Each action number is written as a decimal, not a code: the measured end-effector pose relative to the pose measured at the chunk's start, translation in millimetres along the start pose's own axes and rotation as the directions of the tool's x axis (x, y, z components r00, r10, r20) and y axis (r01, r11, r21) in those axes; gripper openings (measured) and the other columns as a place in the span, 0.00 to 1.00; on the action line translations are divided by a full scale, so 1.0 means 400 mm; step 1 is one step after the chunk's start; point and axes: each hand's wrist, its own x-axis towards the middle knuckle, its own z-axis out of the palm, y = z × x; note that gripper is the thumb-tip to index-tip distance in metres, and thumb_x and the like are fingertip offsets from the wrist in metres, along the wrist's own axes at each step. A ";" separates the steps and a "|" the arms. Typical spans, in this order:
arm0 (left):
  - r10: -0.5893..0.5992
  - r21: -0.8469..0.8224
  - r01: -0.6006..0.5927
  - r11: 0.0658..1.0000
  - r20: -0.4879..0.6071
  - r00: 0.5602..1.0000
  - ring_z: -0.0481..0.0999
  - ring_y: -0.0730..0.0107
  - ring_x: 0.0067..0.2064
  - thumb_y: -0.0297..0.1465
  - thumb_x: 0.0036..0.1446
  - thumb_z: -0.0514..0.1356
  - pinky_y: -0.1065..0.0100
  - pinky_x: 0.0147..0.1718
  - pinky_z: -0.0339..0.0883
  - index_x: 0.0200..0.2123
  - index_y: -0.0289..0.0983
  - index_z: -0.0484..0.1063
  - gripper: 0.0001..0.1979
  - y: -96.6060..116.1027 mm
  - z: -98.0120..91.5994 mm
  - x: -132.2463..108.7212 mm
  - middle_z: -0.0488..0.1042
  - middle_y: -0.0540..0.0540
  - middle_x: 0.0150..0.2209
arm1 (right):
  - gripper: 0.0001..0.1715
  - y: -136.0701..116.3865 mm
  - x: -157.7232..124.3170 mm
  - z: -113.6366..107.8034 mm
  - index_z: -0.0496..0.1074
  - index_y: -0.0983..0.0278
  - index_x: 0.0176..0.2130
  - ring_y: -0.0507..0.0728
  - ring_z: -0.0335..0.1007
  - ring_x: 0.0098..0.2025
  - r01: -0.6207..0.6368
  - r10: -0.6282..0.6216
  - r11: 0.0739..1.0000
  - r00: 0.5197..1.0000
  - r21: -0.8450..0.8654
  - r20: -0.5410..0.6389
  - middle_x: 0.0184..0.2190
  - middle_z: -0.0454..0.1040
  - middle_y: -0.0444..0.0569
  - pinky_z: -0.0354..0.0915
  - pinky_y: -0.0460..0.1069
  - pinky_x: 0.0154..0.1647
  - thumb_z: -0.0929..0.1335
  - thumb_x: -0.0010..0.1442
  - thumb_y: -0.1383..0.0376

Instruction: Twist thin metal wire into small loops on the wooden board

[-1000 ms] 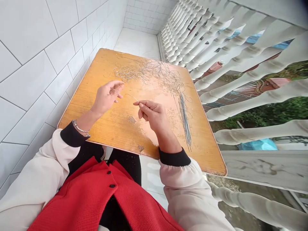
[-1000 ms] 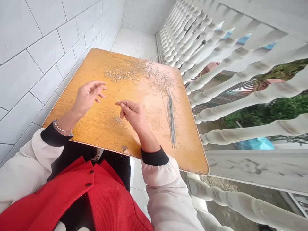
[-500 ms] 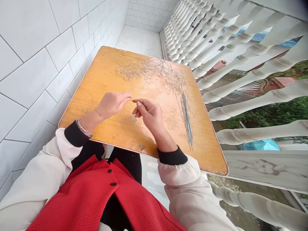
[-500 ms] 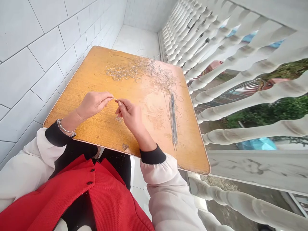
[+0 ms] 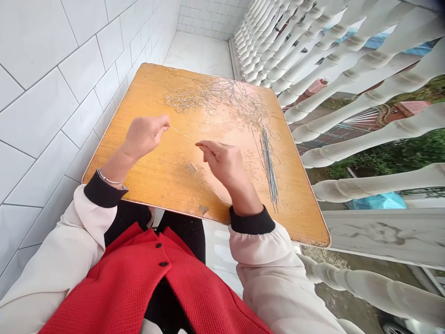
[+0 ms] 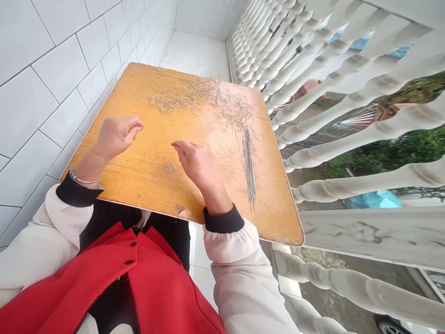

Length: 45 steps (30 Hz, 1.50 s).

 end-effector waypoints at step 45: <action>0.052 0.251 -0.175 0.952 0.429 0.902 0.67 0.77 0.20 0.25 0.55 0.58 0.73 0.26 0.57 0.28 0.34 0.73 0.05 0.008 0.008 -0.008 0.69 0.52 0.18 | 0.16 0.055 0.012 -0.004 0.81 0.64 0.44 0.57 0.77 0.32 0.120 -0.114 0.992 0.982 -0.029 0.150 0.31 0.82 0.51 0.67 0.50 0.37 0.64 0.63 0.65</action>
